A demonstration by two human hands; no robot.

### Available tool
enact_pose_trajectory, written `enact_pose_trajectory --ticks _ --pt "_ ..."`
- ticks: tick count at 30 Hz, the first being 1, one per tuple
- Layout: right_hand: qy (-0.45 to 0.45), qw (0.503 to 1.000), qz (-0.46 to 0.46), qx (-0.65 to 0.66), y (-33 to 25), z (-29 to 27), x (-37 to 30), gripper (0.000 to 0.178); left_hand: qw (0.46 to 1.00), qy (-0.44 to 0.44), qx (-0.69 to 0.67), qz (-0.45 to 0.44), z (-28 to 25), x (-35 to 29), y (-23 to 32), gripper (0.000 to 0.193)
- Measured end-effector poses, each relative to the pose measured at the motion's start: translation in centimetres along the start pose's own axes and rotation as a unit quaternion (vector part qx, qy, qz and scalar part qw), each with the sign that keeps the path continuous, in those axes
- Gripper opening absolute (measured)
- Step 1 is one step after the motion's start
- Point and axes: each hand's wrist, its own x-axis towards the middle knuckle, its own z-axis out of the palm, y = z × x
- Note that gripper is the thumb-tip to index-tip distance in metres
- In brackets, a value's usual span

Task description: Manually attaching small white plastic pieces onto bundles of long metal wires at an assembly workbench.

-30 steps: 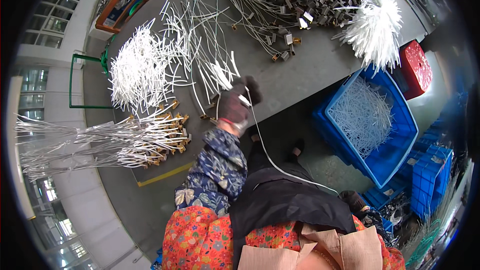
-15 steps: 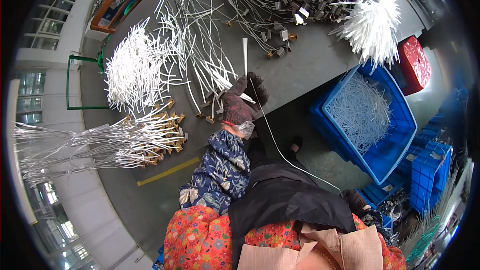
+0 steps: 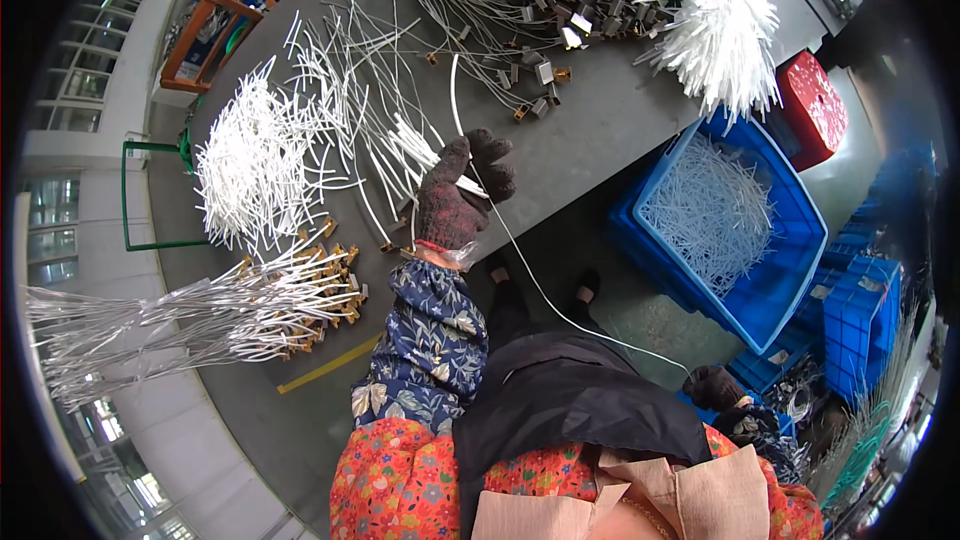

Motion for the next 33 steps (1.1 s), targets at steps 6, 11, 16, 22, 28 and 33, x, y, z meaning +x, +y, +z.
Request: enact_pose_trajectory --ticks 6,11,16,22,28,33 --pt "-0.024 0.998 -0.017 0.050 0.6 -0.3 0.3 0.012 0.999 -0.013 -0.035 0.000 -0.3 -0.2 0.5 0.030" --pt "-0.016 1.000 -0.008 0.011 -0.6 0.5 -0.1 0.011 0.998 0.013 -0.061 0.009 -0.2 -0.3 1.0 0.030" --pt "0.013 1.000 -0.013 -0.013 -0.6 0.8 -0.1 0.008 0.998 -0.003 -0.029 0.050 -0.1 -0.8 1.2 0.030" --pt "-0.047 0.999 -0.005 -0.004 0.6 1.1 0.0 0.012 0.997 -0.007 -0.047 0.057 0.0 -1.1 0.8 0.030" --pt "-0.032 0.999 0.009 -0.035 -1.1 2.2 -1.1 0.012 0.992 0.007 0.069 0.103 1.7 -2.3 1.7 0.029" --pt "-0.016 0.999 0.005 -0.027 -0.8 2.5 -0.8 0.011 0.991 0.022 0.102 0.089 1.8 -2.4 1.5 0.026"
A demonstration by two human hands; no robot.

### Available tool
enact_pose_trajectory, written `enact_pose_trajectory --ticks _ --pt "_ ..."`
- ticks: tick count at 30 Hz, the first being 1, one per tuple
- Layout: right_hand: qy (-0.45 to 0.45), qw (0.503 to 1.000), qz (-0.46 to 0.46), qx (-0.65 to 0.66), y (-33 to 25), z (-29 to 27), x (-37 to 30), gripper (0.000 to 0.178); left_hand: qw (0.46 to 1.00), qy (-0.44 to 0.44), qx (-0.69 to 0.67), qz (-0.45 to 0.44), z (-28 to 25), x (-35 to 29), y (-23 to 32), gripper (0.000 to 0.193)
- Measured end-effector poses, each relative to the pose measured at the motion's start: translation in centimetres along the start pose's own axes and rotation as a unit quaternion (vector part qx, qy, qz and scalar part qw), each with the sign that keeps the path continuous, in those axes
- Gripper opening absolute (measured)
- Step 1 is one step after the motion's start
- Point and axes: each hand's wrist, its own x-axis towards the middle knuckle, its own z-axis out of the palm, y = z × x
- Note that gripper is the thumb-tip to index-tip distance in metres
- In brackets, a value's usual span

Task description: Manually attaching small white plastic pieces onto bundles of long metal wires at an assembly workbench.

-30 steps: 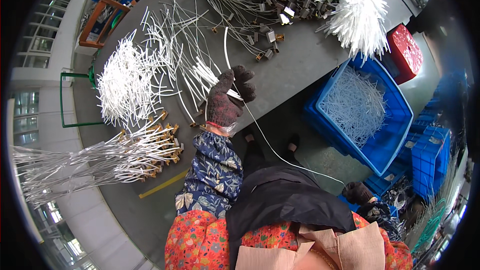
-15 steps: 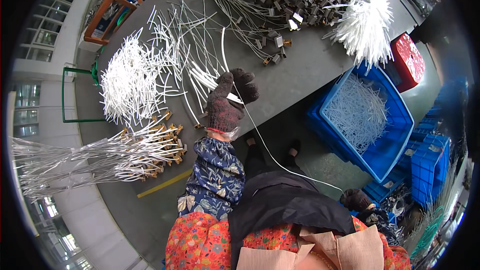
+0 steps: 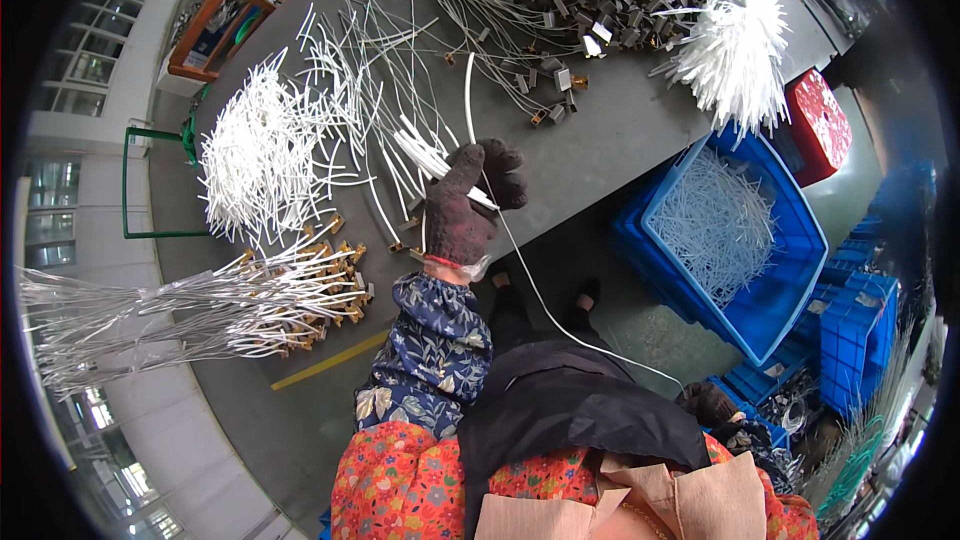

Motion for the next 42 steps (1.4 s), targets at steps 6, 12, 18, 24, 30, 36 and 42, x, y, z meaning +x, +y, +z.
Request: enact_pose_trajectory --ticks 6,12,18,24,30,36,42 --pt "0.012 1.000 -0.016 0.002 0.7 1.1 0.9 0.011 0.943 -0.044 -0.284 -0.168 1.4 -3.8 -7.0 0.021" --pt "0.034 0.992 -0.111 -0.048 -0.3 3.1 3.6 0.013 0.961 -0.221 0.037 -0.164 5.3 -9.9 -12.5 0.019" --pt "0.073 0.932 -0.270 -0.229 -5.7 2.7 5.8 0.017 0.933 0.021 0.352 0.071 -0.2 -2.5 -2.9 0.021" --pt "-0.038 0.952 -0.303 -0.007 -24.2 9.4 7.4 0.029 0.945 0.071 0.318 -0.002 0.2 -2.1 -2.2 0.024" --pt "-0.078 0.910 -0.399 -0.077 -35.8 15.8 8.1 0.066 0.821 0.182 0.540 -0.041 -7.9 2.4 4.1 0.036" --pt "0.282 0.812 -0.399 -0.320 -45.4 9.6 17.9 0.072 0.976 0.108 0.163 -0.096 -8.1 3.1 5.2 0.031" --pt "-0.108 0.950 -0.294 0.000 -45.5 10.7 12.0 0.039 0.993 -0.002 -0.075 -0.092 -5.6 1.2 2.2 0.028"
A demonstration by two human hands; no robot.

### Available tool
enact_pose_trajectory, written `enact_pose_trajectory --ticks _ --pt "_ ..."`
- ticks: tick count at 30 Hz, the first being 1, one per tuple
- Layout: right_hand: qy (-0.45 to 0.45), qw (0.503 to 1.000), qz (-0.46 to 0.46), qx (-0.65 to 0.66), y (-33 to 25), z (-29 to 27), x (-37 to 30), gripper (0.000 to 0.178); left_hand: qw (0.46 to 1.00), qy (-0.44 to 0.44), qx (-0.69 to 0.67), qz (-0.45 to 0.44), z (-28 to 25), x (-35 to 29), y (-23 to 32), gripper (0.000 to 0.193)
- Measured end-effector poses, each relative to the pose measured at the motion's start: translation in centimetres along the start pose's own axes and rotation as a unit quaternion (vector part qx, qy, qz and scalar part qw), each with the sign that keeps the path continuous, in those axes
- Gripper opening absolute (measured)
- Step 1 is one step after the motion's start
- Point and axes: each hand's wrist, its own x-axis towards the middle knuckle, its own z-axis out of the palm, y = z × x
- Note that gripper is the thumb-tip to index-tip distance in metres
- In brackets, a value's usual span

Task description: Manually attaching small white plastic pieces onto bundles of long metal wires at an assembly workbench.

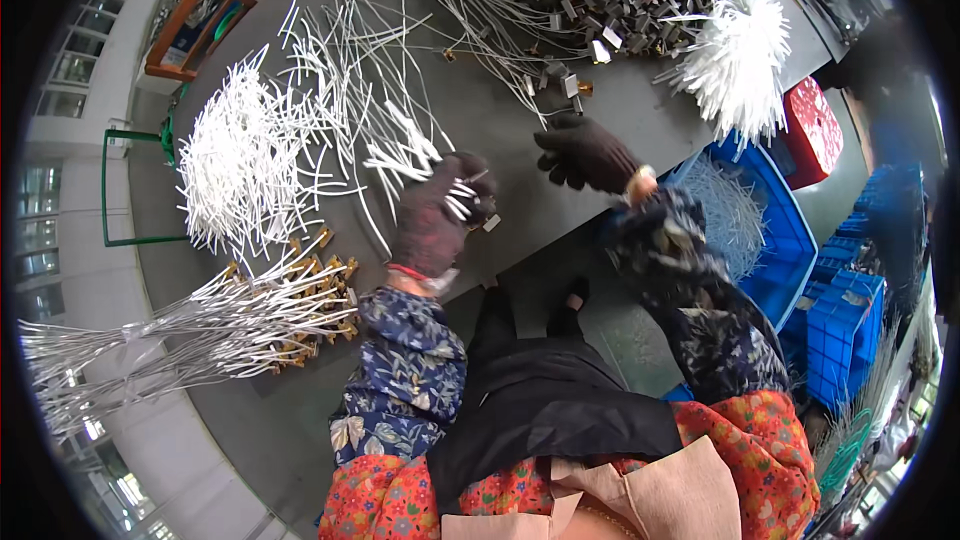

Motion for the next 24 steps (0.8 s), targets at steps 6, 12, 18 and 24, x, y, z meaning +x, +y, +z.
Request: enact_pose_trajectory --ticks 6,12,18,24 --pt "0.143 0.962 -0.210 -0.101 8.3 -2.2 -7.6 0.017 0.992 0.036 0.107 0.055 6.2 4.8 -10.5 0.026" --pt "-0.113 0.929 -0.196 -0.292 26.6 -5.7 -22.2 0.011 0.987 0.095 0.127 -0.007 7.6 5.5 -9.6 0.024" --pt "0.137 0.925 0.295 -0.196 30.9 -5.2 -33.8 0.013 0.992 0.108 0.067 0.019 6.3 7.2 -9.5 0.028" --pt "-0.090 0.940 0.011 -0.330 39.4 -7.1 -36.7 0.025 0.948 0.103 0.294 0.068 1.4 13.7 -9.5 0.025"
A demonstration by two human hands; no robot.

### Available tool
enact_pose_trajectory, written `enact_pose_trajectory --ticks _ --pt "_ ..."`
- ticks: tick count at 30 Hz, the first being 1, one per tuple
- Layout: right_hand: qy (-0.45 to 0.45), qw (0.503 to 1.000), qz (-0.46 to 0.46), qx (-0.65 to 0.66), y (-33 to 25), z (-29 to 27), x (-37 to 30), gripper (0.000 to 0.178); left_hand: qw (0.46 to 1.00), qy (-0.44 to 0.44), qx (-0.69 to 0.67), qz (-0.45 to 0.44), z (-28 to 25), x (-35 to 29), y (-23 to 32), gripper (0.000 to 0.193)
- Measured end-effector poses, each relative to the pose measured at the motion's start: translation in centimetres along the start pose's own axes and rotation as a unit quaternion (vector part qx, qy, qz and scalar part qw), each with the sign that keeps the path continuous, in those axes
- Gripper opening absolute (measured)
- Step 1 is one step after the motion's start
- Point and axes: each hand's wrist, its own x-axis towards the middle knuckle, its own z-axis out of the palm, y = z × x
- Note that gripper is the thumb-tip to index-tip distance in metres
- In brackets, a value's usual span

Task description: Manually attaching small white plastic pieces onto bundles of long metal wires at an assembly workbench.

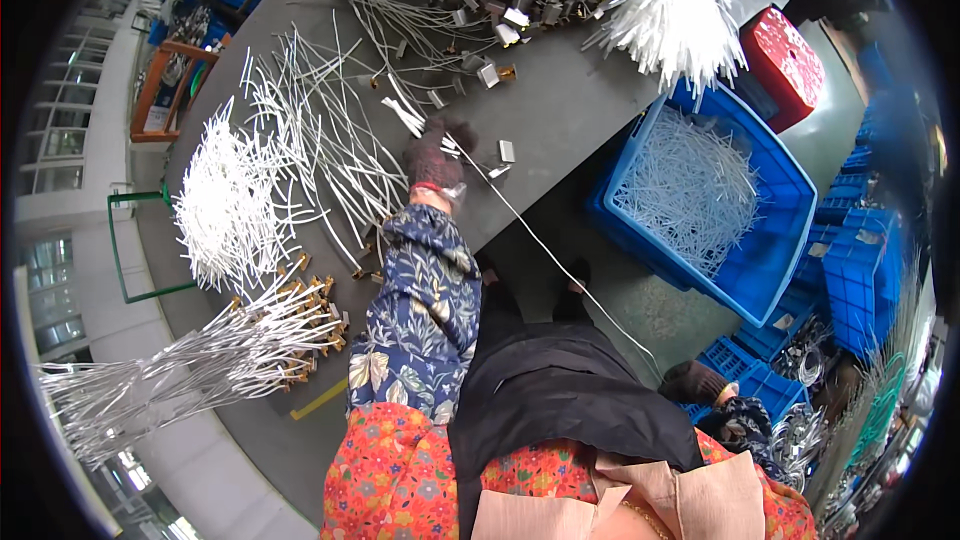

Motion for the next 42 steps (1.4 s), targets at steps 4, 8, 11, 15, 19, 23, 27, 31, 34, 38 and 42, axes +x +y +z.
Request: enact_pose_trajectory --ticks 4,8,11,15,19,23,27,31,34,38,42 --pt "0.081 0.967 0.207 0.128 -2.4 -0.4 -2.3 0.022 0.990 -0.089 -0.107 0.028 1.5 -1.2 2.1 0.026" --pt "0.120 0.888 0.356 0.267 -9.5 -4.1 0.1 0.026 0.952 -0.041 -0.301 -0.034 0.9 -2.4 5.3 0.028" --pt "0.108 0.903 0.344 0.235 -9.5 -4.4 1.3 0.027 0.955 -0.012 -0.294 -0.026 -0.2 -3.1 7.6 0.029" --pt "0.105 0.904 0.328 0.253 -9.6 -4.3 2.5 0.026 0.920 -0.029 -0.390 -0.006 -2.0 -2.5 8.6 0.028" --pt "0.097 0.917 0.310 0.231 -10.6 -4.8 2.9 0.025 0.901 -0.003 -0.433 0.000 -2.5 -4.1 10.4 0.025" --pt "0.108 0.915 0.305 0.240 -10.7 -5.3 3.0 0.023 0.953 -0.001 -0.291 0.081 -3.0 -4.7 10.6 0.028" --pt "0.136 0.907 0.309 0.252 -11.0 -6.0 2.6 0.020 0.972 0.000 -0.222 0.075 -2.2 -6.1 11.4 0.026" --pt "0.157 0.906 0.324 0.224 -9.8 -5.1 3.0 0.020 0.990 -0.070 -0.117 0.029 -1.4 -7.2 11.0 0.028" --pt "0.159 0.903 0.297 0.267 -11.5 -5.9 5.2 0.026 0.964 -0.263 -0.023 -0.033 -0.6 -10.8 5.9 0.022" --pt "0.150 0.921 0.249 0.258 -14.2 -7.9 7.7 0.027 0.878 -0.294 0.349 0.144 -0.3 -15.4 3.8 0.022" --pt "0.170 0.952 0.216 0.136 -12.9 -8.5 9.7 0.026 0.956 -0.028 0.210 0.203 -5.5 -11.4 8.8 0.025"
